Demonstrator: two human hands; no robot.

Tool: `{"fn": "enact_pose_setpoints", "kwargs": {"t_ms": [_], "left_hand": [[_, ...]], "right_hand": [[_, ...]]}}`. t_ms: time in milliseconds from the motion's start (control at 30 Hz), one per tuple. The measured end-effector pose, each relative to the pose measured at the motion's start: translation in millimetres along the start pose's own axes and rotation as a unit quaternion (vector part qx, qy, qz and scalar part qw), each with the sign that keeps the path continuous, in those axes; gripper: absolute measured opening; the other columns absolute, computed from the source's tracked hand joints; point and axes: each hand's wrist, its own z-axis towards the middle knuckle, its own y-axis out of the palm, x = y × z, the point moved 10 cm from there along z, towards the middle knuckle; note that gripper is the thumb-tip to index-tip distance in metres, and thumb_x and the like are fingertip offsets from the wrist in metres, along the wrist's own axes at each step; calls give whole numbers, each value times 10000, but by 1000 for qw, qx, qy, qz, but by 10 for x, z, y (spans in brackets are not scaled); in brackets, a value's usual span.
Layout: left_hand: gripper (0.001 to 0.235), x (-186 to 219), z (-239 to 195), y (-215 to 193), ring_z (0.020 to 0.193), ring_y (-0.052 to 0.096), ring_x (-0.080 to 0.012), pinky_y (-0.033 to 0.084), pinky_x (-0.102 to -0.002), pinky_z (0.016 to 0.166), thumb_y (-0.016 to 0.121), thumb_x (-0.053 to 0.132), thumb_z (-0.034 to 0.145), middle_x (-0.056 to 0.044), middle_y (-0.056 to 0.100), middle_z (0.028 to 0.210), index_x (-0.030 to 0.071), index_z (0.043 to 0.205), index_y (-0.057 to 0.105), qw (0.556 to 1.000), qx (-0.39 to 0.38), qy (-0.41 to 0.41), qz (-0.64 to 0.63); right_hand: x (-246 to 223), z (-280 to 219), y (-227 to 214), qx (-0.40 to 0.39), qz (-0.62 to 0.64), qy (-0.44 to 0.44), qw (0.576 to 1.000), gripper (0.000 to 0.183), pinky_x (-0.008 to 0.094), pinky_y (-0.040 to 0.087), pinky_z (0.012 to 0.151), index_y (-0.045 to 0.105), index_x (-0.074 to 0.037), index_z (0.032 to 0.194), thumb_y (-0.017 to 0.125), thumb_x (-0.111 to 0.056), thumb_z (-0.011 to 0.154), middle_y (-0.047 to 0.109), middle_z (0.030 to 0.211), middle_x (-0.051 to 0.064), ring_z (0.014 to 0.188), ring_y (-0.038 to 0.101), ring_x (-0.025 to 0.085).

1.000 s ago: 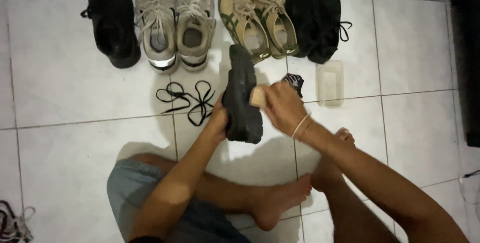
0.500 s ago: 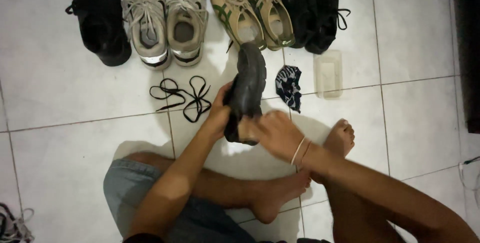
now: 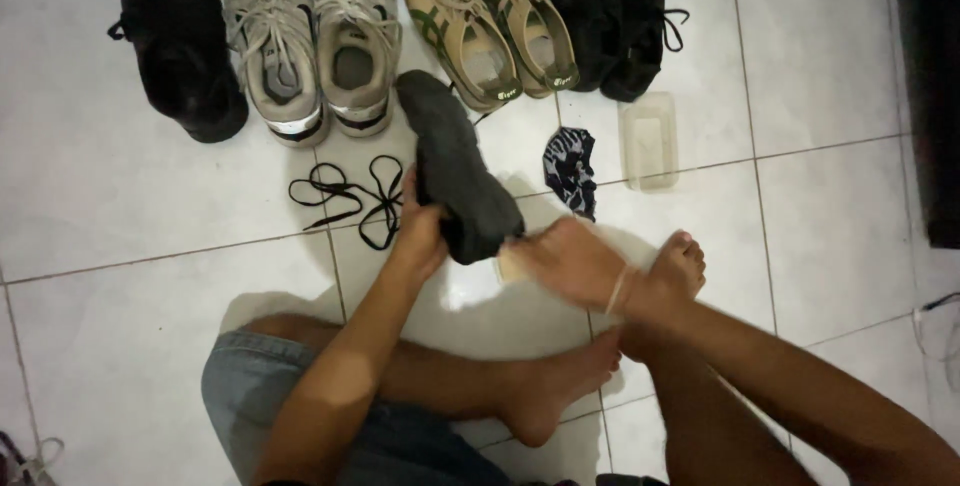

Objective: The person sits on a tiled floor and scrubs a black shoe with a sponge. They repeatedly dip the sponge into a small container of liquid and scrub the shoe's upper and sole. Several other pairs of shoes and loose laces are visible on the floor nearby.

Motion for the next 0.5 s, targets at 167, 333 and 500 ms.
{"fn": "enact_pose_setpoints", "kwargs": {"t_ms": [167,333,500], "left_hand": [[692,370,-235,203,1258,547,-316,473,-476,1048,577,-56,906,-165,512,1397,142,1535,366,999,17,-23,18],[539,113,-153,132,1335,528,-353,437,-516,1108,477,275,1073,-206,479,1484,203,1575,295,996,21,-75,35],[745,149,-113,180,1210,528,-343,462,-458,1021,688,-100,827,-215,528,1333,131,1492,443,996,-27,-1,80]], "right_hand": [[1155,-419,-818,256,-244,22,935,236,465,478,706,578,-57,1000,740,-153,857,539,801,95,756,577,343],[2785,-955,-758,317,-210,254,889,558,547,550,858,596,-25,1307,836,-156,821,509,1130,192,1052,591,457],[3166,-1264,-782,408,-89,308,855,441,457,598,684,628,128,1227,805,-117,904,591,996,275,805,695,463]]}}
